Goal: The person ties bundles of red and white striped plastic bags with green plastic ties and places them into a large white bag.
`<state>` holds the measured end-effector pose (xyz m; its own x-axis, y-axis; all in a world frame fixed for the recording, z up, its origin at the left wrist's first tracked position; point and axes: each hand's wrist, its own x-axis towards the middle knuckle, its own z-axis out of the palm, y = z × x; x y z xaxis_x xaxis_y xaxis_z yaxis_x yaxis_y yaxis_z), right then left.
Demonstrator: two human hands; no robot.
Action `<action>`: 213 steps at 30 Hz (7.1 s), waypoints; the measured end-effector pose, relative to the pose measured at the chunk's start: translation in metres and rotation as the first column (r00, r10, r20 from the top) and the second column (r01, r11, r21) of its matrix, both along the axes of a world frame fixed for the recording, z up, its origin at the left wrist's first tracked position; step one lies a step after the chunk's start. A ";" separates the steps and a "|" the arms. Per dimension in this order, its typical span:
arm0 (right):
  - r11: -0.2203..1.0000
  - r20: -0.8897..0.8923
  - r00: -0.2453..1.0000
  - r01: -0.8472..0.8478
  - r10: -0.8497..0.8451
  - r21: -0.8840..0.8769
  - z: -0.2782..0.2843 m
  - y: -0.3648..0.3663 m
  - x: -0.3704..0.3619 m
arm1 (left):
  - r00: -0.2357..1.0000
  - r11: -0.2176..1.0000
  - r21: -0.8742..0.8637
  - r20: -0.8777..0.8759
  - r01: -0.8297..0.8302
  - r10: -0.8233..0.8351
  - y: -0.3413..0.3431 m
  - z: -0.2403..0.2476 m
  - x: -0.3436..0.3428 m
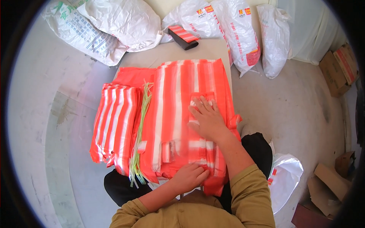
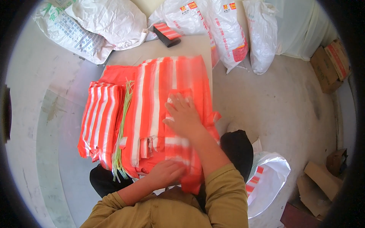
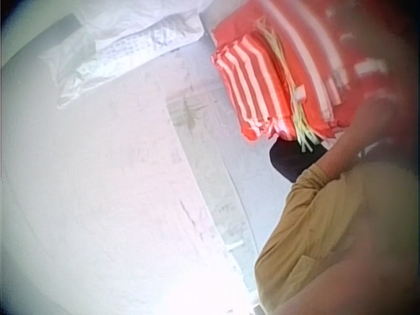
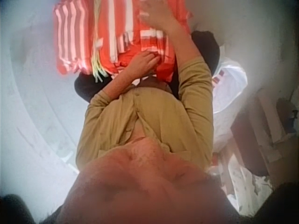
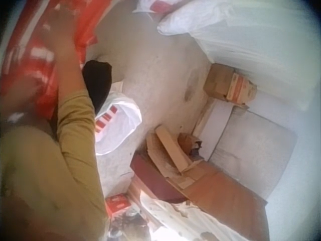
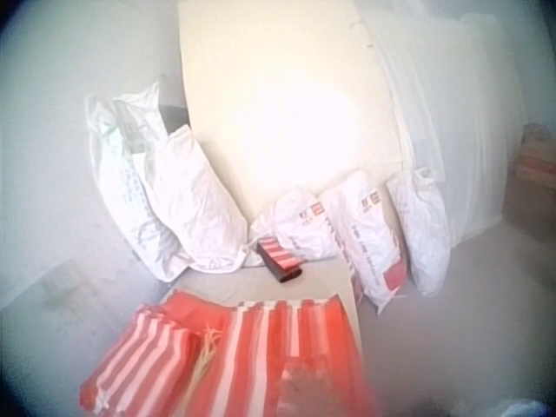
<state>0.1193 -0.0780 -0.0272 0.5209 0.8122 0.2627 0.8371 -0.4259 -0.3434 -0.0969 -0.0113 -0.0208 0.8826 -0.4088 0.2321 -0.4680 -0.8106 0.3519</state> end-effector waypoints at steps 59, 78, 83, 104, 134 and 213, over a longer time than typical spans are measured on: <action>0.952 -0.327 0.930 0.240 -0.168 0.192 0.018 -0.030 -0.027 | 0.941 0.950 0.140 -0.159 -0.280 0.300 -0.025 0.007 0.004; 0.873 -0.558 0.830 0.279 -0.010 0.401 0.014 -0.015 -0.031 | 0.969 0.966 -0.088 -0.070 -0.241 0.236 0.004 0.007 -0.004; 0.870 -0.568 0.822 0.304 -0.035 0.387 0.010 -0.018 -0.030 | 0.805 0.809 -0.208 0.127 -0.550 0.580 0.057 0.041 -0.004; 0.891 -0.543 0.839 0.274 -0.037 0.362 0.008 -0.020 -0.028 | 0.248 0.259 0.062 -0.154 -0.964 0.957 0.192 0.008 -0.073; 0.765 -0.746 0.536 0.257 0.395 0.590 0.018 -0.030 -0.026 | 0.661 0.214 -0.626 -0.688 -0.749 0.301 0.082 0.042 0.005; 0.832 0.005 0.969 -0.215 0.247 0.511 0.022 -0.039 -0.011 | 0.799 0.560 -0.578 -0.502 -0.594 0.331 0.052 0.027 0.072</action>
